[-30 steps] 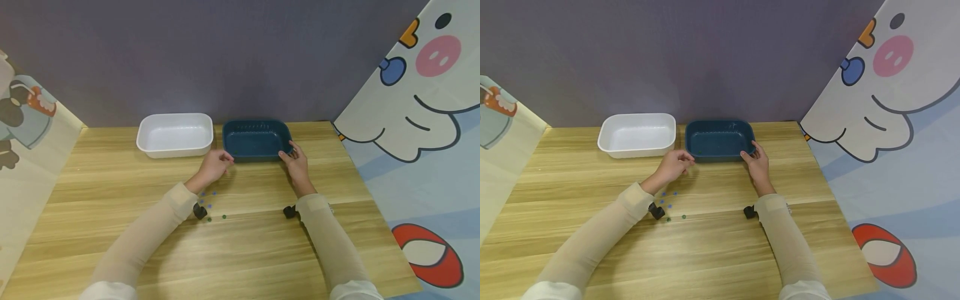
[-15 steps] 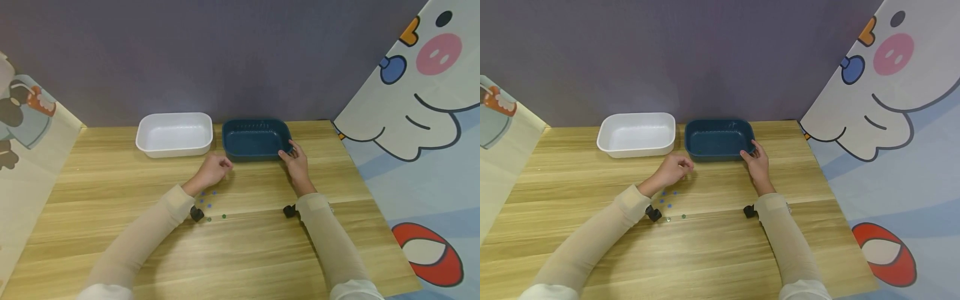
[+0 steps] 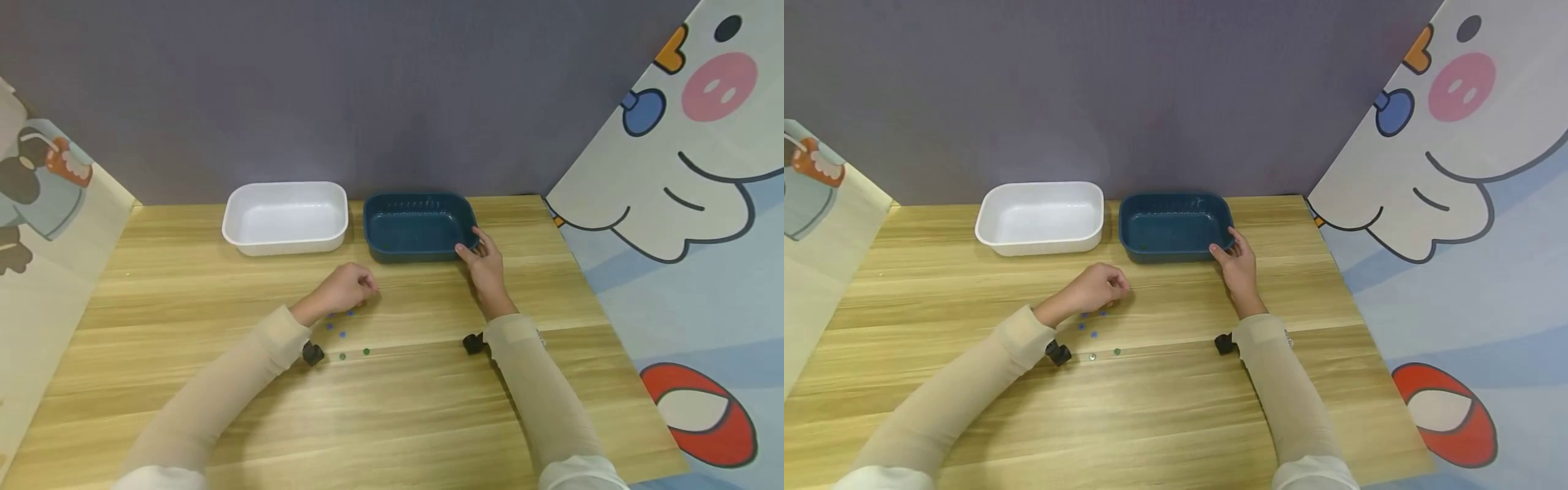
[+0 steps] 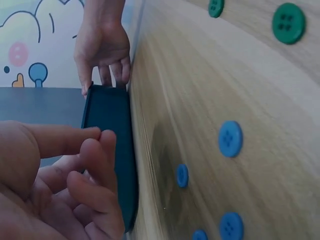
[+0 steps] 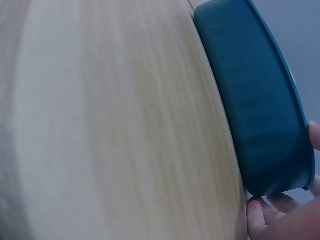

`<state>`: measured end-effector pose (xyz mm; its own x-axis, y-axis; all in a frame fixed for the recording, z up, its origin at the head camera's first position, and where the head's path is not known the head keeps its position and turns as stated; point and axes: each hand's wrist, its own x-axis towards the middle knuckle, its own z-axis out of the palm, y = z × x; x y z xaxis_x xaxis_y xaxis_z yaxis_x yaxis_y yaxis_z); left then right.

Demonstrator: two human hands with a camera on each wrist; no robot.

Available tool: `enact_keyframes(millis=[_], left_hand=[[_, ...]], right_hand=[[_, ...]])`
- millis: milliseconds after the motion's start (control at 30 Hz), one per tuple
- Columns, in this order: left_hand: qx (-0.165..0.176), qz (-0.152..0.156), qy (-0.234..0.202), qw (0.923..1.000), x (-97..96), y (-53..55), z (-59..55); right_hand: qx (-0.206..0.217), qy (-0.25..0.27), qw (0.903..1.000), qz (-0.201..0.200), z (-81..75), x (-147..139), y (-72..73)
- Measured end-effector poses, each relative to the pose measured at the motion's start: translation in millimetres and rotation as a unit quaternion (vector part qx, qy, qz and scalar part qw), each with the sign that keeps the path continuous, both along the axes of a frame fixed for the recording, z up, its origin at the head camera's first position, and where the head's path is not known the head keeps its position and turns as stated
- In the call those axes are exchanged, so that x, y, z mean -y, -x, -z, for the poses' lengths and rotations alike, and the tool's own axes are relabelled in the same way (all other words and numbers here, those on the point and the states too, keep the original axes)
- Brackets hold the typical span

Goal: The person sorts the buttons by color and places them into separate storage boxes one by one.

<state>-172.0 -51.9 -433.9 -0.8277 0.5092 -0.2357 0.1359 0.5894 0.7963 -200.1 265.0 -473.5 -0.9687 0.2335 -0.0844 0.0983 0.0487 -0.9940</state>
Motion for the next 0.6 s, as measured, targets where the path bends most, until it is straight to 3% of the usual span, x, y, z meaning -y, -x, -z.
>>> enact_keyframes(millis=[200,367,600], left_hand=[[0.027,0.034,0.027,0.9987,4.0,-5.5,2.7],[-0.007,0.053,0.050,0.9973,6.2,-10.5,4.1],[-0.017,0.149,0.092,0.9844,7.5,-24.2,2.7]], right_hand=[[-0.009,-0.003,0.9999,0.009,-0.8,2,0.5],[-0.008,-0.012,0.9998,0.010,-0.6,2,1.5],[-0.005,-0.015,0.9999,0.006,0.8,1,1.6]])
